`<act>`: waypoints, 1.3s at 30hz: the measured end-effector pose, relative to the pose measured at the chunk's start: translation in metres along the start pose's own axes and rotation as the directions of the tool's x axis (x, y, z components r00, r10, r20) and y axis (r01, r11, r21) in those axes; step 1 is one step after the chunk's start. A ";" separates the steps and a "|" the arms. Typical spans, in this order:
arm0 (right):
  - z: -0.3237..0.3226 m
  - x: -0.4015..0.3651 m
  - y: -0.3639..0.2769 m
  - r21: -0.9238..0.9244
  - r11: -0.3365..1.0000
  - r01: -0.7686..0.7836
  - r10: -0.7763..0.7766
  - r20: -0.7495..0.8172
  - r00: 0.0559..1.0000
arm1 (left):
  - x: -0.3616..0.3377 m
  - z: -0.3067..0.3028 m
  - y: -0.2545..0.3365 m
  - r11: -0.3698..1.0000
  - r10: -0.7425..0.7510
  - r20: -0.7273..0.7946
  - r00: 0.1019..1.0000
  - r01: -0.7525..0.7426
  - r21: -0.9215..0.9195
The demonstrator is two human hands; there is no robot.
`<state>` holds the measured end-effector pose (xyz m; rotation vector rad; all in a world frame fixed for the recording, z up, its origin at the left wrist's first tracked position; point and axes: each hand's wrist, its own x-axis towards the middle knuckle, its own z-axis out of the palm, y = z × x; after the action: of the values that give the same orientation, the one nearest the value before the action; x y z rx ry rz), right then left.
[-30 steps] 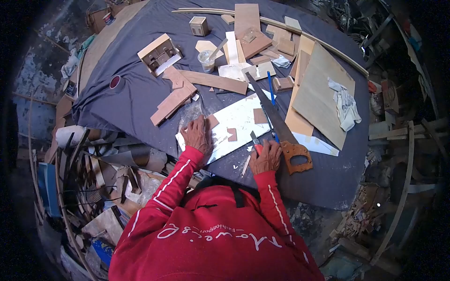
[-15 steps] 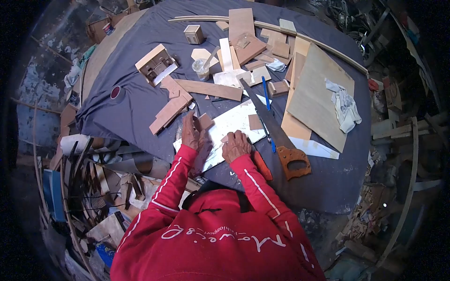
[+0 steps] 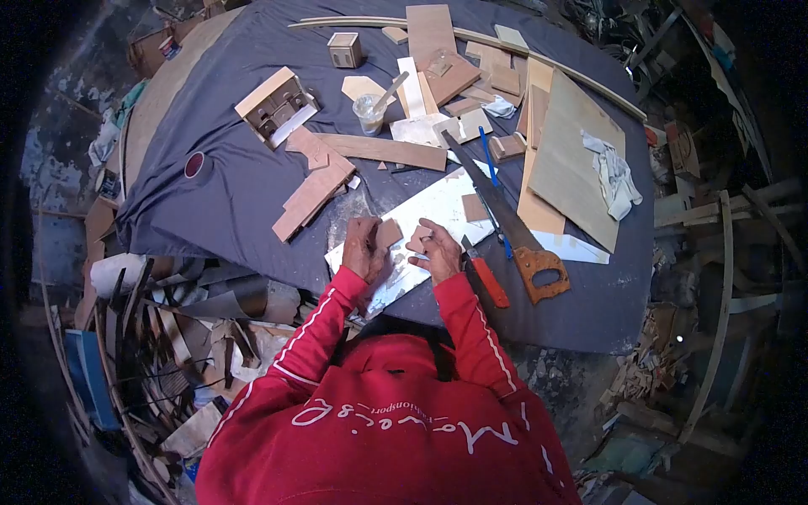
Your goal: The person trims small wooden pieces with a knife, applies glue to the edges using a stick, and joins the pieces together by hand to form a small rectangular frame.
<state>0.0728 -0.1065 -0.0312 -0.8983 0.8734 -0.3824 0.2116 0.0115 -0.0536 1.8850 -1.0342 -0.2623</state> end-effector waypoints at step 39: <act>0.011 0.027 0.000 -0.896 0.286 0.339 -0.459 0.182 0.869 | 0.011 0.024 0.032 0.955 -0.191 0.161 0.968 0.145 0.259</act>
<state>0.0978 -0.1180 -0.0409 -2.2272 0.9392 -0.3716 0.1873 -0.0181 -0.0378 2.2117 -1.0690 -0.4324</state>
